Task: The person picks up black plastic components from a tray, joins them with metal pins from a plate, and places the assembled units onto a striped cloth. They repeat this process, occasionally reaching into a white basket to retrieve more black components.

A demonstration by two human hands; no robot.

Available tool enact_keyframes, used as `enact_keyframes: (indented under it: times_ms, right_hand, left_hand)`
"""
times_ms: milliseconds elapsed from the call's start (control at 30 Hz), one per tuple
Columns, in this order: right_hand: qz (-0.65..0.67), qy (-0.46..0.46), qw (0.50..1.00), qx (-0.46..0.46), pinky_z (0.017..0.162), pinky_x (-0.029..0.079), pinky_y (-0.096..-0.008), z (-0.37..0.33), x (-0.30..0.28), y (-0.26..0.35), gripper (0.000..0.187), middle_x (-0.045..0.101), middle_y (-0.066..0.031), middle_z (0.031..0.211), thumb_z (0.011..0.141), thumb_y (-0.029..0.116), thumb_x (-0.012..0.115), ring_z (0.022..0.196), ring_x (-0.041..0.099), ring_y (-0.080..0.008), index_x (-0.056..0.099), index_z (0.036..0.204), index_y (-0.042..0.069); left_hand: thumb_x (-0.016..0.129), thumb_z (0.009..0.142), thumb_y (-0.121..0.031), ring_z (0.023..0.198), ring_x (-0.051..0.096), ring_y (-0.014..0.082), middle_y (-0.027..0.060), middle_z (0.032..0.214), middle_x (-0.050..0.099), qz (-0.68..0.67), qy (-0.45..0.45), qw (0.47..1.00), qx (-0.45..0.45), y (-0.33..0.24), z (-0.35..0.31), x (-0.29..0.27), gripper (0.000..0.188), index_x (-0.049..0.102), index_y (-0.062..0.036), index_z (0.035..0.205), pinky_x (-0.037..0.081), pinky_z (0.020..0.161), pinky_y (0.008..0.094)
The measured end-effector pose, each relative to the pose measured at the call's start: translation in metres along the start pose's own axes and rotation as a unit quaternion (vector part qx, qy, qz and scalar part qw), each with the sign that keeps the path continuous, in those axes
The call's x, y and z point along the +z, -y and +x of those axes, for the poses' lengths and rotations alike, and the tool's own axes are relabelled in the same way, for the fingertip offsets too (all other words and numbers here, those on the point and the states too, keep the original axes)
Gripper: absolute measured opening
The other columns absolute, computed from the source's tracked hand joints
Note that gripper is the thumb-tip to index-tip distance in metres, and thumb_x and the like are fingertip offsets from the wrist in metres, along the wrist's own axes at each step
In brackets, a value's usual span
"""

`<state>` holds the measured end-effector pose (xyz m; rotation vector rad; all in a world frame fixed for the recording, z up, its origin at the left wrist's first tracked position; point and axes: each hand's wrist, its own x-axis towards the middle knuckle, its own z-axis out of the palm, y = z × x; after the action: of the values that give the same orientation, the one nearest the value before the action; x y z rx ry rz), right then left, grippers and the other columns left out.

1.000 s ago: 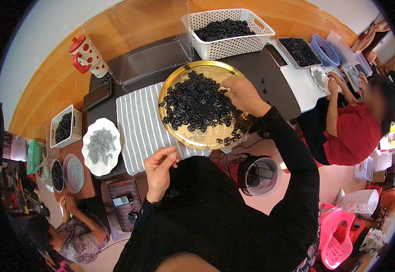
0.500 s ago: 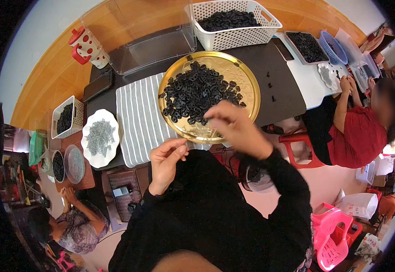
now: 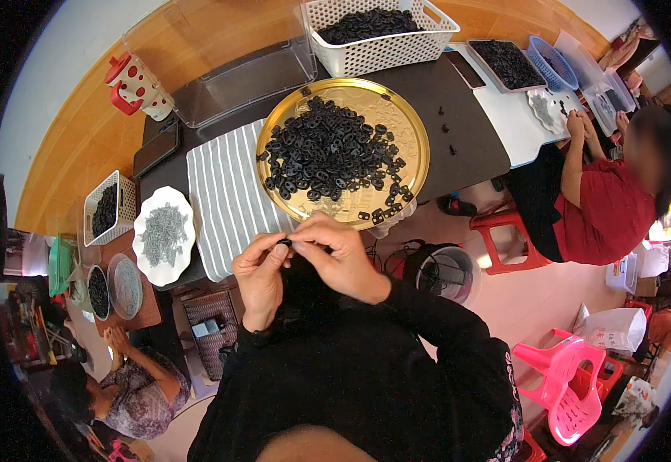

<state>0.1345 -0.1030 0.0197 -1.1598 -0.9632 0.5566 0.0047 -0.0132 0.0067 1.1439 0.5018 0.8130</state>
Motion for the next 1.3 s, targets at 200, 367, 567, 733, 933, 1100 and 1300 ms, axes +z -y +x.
enact_keyframes:
  times_ms: [200,367,567,733,933,1100,1300]
  right_hand:
    - [-0.494,0.078,0.862,-0.085,0.068,0.046,-0.0401,0.019,-0.078,0.013,0.009,0.062,-0.0116,0.078,0.075,0.001,0.063,0.075,0.058,-0.0331,0.062,0.084,0.003]
    - [-0.543,0.17,0.82,-0.062,0.069,0.046,-0.0412,0.029,-0.084,0.027,0.009,0.06,-0.0116,0.079,0.075,0.003,0.061,0.078,0.058,-0.0327,0.061,0.085,0.003]
    - [-0.563,0.216,0.797,-0.044,0.066,0.047,-0.0426,0.033,-0.086,0.022,0.006,0.055,-0.0128,0.081,0.074,0.001,0.057,0.078,0.058,-0.0342,0.057,0.08,0.002]
    - [-0.451,0.172,0.873,-0.063,0.062,0.048,-0.0342,0.035,-0.088,0.011,0.007,0.057,-0.0099,0.077,0.077,-0.001,0.061,0.073,0.06,-0.0261,0.055,0.079,0.0]
    - [-0.046,-0.036,0.995,0.084,0.063,0.045,-0.0215,0.009,-0.029,0.006,0.005,0.061,-0.0009,0.079,0.084,-0.003,0.065,0.071,0.055,-0.0057,0.061,0.086,-0.001]
    - [0.028,-0.027,0.996,0.078,0.064,0.044,-0.0216,0.0,-0.007,0.001,0.006,0.062,-0.0033,0.083,0.085,-0.005,0.064,0.073,0.056,-0.0074,0.061,0.088,-0.001]
    - [-0.341,0.092,0.92,-0.168,0.065,0.046,-0.0336,0.045,-0.024,0.005,0.011,0.064,-0.0123,0.085,0.078,-0.007,0.061,0.073,0.06,-0.0259,0.062,0.088,-0.002]
  left_hand:
    - [0.066,0.082,0.003,0.067,0.055,0.015,0.0085,0.08,0.059,0.332,0.003,0.936,0.116,-0.019,0.016,-0.029,0.014,0.068,0.0023,0.096,0.043,0.06,0.0262]
    - [0.064,0.08,0.003,0.063,0.056,0.0291,0.0134,0.072,0.054,0.51,-0.006,0.848,0.145,-0.021,0.024,-0.033,0.016,0.069,0.0007,0.095,0.043,0.057,0.0365]
    - [0.065,0.08,0.002,0.064,0.056,0.0297,0.0139,0.078,0.054,0.535,-0.063,0.819,0.199,-0.013,0.027,-0.029,0.02,0.069,-0.0004,0.1,0.044,0.058,0.0371]
    - [0.066,0.082,0.002,0.069,0.058,0.021,0.0123,0.086,0.059,0.413,-0.052,0.886,0.205,-0.02,0.015,-0.01,0.02,0.068,0.0017,0.103,0.047,0.061,0.0293]
    - [0.065,0.086,0.005,0.075,0.057,0.009,0.0054,0.09,0.061,0.027,0.035,0.999,0.003,-0.008,0.004,0.024,0.018,0.069,0.0019,0.103,0.047,0.067,0.0204]
    - [0.065,0.087,0.005,0.072,0.056,0.0093,0.0058,0.089,0.061,0.012,0.027,0.999,0.033,0.006,0.002,0.013,0.016,0.069,0.003,0.102,0.047,0.064,0.0207]
    - [0.063,0.088,0.005,0.071,0.059,0.0099,0.007,0.087,0.062,-0.011,-0.005,1.0,0.015,0.004,0.003,0.0,0.013,0.069,0.0029,0.099,0.048,0.06,0.0213]
